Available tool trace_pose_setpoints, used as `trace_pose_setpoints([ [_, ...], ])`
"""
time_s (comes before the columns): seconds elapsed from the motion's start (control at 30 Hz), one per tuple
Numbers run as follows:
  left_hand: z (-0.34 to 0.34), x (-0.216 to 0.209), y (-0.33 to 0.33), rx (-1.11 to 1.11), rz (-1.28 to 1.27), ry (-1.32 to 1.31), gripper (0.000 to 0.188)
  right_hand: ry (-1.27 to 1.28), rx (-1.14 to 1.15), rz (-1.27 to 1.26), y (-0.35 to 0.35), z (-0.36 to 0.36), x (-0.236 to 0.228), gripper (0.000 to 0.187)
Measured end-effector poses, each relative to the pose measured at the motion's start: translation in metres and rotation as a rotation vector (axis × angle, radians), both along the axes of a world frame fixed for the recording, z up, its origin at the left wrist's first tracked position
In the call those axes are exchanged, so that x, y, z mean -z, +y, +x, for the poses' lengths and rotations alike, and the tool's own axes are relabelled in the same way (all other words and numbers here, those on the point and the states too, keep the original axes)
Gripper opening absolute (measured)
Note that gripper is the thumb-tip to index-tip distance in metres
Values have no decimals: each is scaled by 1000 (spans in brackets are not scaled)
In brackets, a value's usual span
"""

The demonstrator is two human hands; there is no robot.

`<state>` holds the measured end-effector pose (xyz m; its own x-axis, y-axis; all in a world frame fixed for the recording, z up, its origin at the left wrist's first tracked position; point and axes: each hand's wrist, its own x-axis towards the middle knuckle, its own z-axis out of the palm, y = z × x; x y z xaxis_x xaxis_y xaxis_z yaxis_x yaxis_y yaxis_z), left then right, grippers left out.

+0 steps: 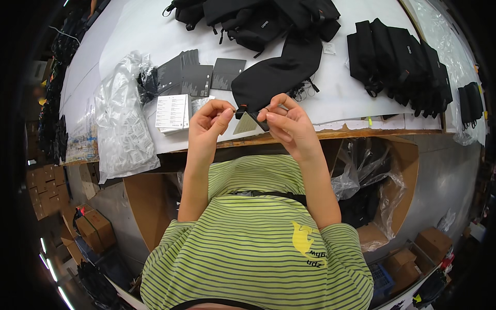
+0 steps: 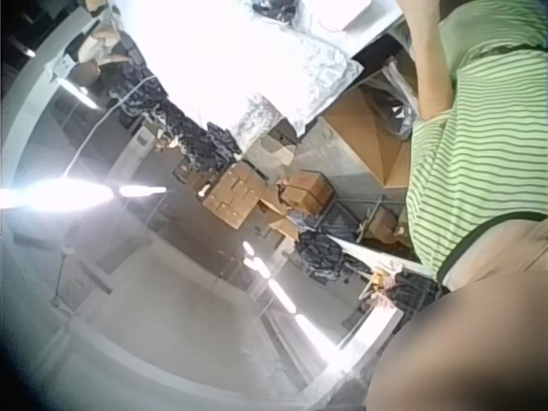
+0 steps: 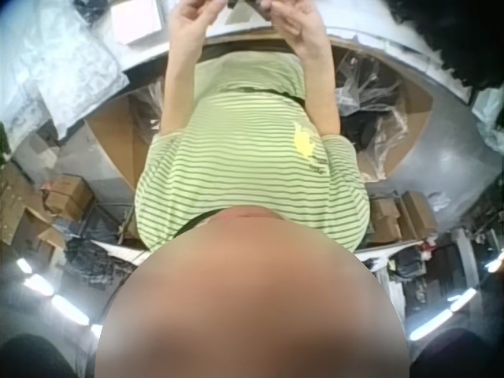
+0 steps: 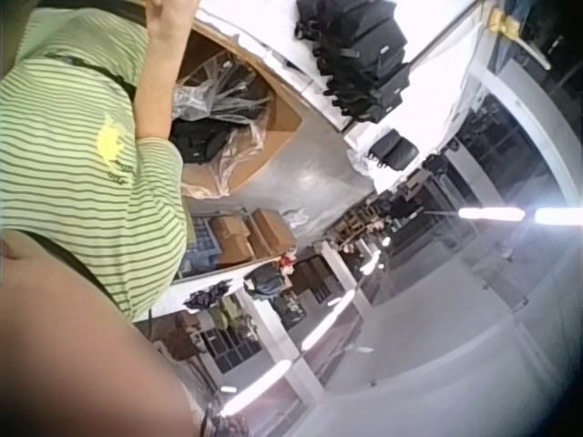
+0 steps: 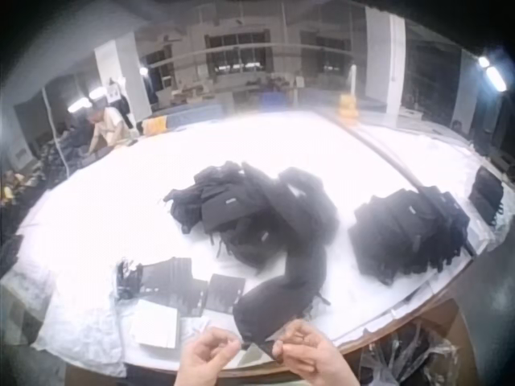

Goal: The recorder is attaching tags and inserting booklets into black pouches at a packing station.

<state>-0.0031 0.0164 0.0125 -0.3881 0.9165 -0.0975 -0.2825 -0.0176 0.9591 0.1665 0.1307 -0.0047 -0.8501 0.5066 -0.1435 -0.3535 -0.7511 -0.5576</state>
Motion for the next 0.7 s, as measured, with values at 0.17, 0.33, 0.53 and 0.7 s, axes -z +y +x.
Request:
trace_pose_setpoints([
  [0.17,6,-10,-3,63,51,-7,9,-43,82,43,-13,-14,-9,12],
  [0.33,15,1,1,94,7,-117,14,-300,363,479,-24,-20,-9,14],
  [0.53,28,13,1,6,91,-115,16,-340,548,754,-32,-23,-5,10],
  [0.7,29,1,-2,-65,91,162,18,-348,397,865,-34,-23,0,10],
])
